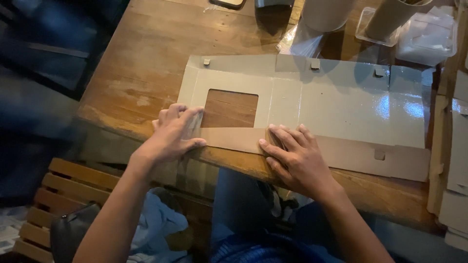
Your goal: Folding a flat cardboard cutout into a finished box with a clear window by following pre-scored lines and tucking tabs.
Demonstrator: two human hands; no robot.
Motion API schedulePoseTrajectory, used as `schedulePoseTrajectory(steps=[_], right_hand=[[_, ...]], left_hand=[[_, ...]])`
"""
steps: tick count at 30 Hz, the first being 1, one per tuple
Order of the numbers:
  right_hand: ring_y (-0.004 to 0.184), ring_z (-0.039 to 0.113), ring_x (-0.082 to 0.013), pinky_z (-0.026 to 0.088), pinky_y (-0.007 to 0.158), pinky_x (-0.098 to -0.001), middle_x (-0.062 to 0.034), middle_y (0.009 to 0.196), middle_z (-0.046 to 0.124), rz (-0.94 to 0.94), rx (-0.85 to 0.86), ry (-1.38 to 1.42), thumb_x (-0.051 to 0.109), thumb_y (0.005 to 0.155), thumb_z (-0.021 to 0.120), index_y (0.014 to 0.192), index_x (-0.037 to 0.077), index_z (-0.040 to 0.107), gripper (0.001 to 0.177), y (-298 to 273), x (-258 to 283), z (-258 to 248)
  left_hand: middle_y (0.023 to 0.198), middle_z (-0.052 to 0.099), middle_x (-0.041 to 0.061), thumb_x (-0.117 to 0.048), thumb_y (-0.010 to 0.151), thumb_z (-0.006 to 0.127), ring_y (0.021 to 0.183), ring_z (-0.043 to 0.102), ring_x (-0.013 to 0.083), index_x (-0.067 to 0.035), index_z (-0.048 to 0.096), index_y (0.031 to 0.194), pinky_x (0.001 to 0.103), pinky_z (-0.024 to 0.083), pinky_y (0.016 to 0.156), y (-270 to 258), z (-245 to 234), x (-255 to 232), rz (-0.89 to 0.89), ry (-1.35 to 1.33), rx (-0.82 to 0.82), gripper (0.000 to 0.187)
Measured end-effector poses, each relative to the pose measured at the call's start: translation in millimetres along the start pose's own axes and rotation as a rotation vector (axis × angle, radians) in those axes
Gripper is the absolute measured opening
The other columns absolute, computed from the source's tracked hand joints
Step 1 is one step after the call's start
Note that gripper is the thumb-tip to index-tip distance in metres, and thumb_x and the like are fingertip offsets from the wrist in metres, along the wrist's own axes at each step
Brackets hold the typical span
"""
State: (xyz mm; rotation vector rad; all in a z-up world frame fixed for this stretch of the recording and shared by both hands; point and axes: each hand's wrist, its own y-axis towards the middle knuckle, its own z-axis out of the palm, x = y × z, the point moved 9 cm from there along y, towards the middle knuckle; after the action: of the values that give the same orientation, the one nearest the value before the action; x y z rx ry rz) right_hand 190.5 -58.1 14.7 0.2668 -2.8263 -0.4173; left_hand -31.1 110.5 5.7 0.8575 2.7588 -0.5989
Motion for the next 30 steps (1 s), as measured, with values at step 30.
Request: schedulePoseTrajectory(steps=[30], right_hand=[[0.136, 0.049, -0.0266, 0.027, 0.119, -0.0511, -0.0046, 0.157, 0.046, 0.02, 0.042, -0.014, 0.032, 0.101, 0.049, 0.154, 0.024, 0.049, 0.054, -6.6, -7.0, 14.7]], left_hand=[[0.161, 0.022, 0.02, -0.051, 0.082, 0.081, 0.15, 0.013, 0.0458, -0.012, 0.027, 0.161, 0.076, 0.01, 0.115, 22.2, 35.2, -147.2, 0.284, -0.191, 0.084, 0.103]])
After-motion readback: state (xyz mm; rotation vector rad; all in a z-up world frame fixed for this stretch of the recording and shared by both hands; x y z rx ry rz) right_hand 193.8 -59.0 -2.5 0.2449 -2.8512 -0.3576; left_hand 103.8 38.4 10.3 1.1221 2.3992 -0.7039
